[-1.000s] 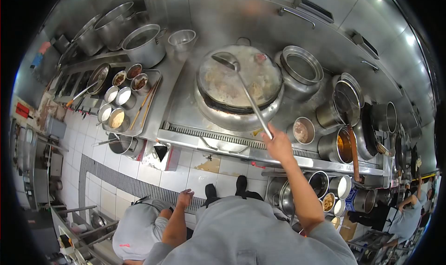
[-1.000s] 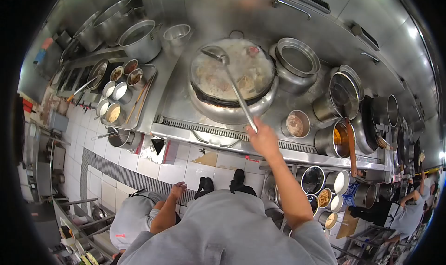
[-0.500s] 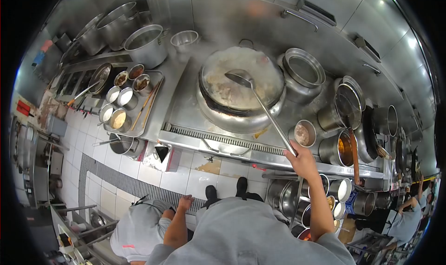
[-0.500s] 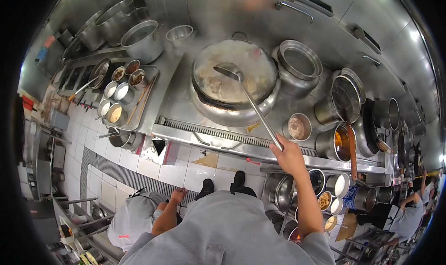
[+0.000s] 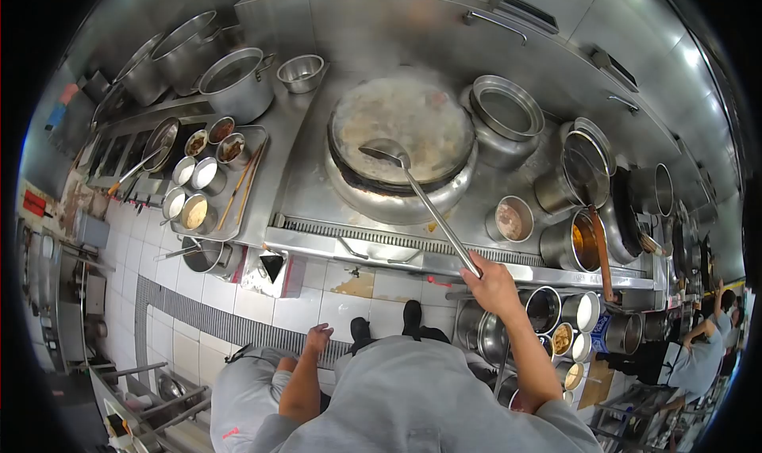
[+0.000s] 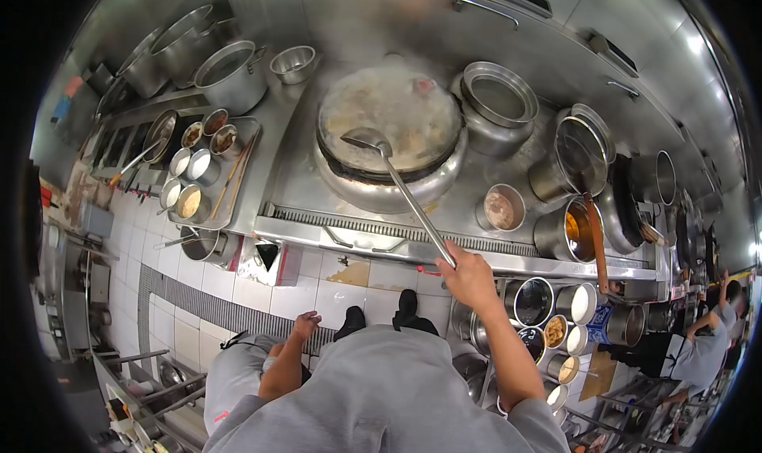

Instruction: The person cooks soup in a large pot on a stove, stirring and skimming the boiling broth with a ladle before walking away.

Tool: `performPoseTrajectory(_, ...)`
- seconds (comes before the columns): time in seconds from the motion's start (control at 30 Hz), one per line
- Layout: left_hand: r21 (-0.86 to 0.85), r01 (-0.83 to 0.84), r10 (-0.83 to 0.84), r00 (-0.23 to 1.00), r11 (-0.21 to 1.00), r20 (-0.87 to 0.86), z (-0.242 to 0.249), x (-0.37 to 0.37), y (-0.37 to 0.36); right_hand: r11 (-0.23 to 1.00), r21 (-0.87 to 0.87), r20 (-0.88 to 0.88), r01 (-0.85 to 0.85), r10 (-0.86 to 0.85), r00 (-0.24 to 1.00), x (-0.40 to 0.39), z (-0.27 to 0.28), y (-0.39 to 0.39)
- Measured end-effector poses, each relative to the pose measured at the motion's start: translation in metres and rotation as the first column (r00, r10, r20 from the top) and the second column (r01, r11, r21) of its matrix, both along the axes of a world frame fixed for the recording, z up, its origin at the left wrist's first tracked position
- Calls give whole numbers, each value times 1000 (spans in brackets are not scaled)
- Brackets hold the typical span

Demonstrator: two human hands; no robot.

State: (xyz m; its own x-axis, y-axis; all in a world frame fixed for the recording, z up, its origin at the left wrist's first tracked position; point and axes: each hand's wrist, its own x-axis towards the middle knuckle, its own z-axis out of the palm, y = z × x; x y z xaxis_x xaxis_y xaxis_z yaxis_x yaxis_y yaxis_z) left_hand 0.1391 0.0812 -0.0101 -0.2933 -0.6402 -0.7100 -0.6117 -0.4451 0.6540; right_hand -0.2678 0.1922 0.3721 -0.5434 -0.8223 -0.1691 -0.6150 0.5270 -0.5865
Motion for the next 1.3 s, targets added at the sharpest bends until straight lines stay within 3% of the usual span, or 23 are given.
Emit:
performPoseTrajectory(0.07,-23,9,-9,1000,1000,8,7,-4,-4,999,34,266,31,-39,963,-5,14,-3)
performPoseTrajectory(0.1,-44,18,-17,1000,999,24,11,-3,-3,999,33,266,24,-32,963,-5,14,-5)
performPoseTrajectory(0.17,-26,76,-75,996,997,47,11,-1,-1,993,-117,24,26,-23,999,-6,7,-8)
performPoseTrajectory(0.23,-5,144,-144,987,989,68,6,5,3,995,-77,37,58,-55,998,-18,-16,-25)
performPoseTrajectory(0.3,-148,484,-456,870,862,188,-22,22,11,970,-235,84,67,-49,995,-18,-25,-46)
performPoseTrajectory(0.33,21,346,-344,921,938,182,-57,29,15,969,-238,82,72,-54,995,-17,-32,-51)
performPoseTrajectory(0.43,-84,420,-399,897,903,190,-32,28,19,990,-107,87,95,-86,993,-15,-41,-54)
performPoseTrajectory(0.47,-83,419,-398,897,904,189,-25,25,19,989,-109,179,104,-83,980,-12,-40,-46)
performPoseTrajectory(0.53,-6,129,-128,986,992,106,-15,18,22,990,-100,272,102,-71,960,-6,-34,-29)
performPoseTrajectory(0.63,-35,119,-116,989,992,90,-16,14,21,975,-138,333,174,-120,935,-1,-13,-11)
performPoseTrajectory(0.7,-37,196,-192,977,980,90,-8,16,22,957,-87,381,277,-225,897,-3,-4,-10)
performPoseTrajectory(0.73,-10,207,-205,972,978,111,-14,15,18,951,-276,173,140,-94,980,-13,-24,-16)
performPoseTrajectory(0.77,18,217,-218,967,976,129,-27,14,15,949,-278,171,150,-105,980,-19,-35,-22)
performPoseTrajectory(0.8,-81,244,-232,963,966,135,-73,26,16,962,-220,236,164,-111,965,-23,-43,-27)
performPoseTrajectory(0.83,-81,252,-240,962,964,132,-60,20,14,972,-162,301,173,-119,946,-23,-46,-29)
performPoseTrajectory(0.9,69,101,-107,991,992,86,-10,0,0,969,-155,307,192,-138,942,-14,-44,-25)
performPoseTrajectory(0.97,51,56,-57,998,997,23,4,-9,-10,982,-112,354,150,-102,930,-2,-40,-9)
performPoseTrajectory(1.1,45,-40,43,997,998,-63,3,-13,-13,967,-117,439,225,-153,886,5,-12,18)
performPoseTrajectory(1.17,26,31,-31,1000,999,4,-5,-6,-12,973,-71,394,217,-173,903,2,6,22)
performPoseTrajectory(1.23,-134,407,-392,912,904,124,-21,5,-8,977,-26,346,211,-189,919,0,20,22)
performPoseTrajectory(1.27,29,323,-324,931,946,169,-27,5,-6,988,-16,282,152,-142,949,-1,26,21)
performPoseTrajectory(1.3,29,327,-327,929,945,172,-30,10,-5,995,-7,218,98,-94,971,-2,28,18)
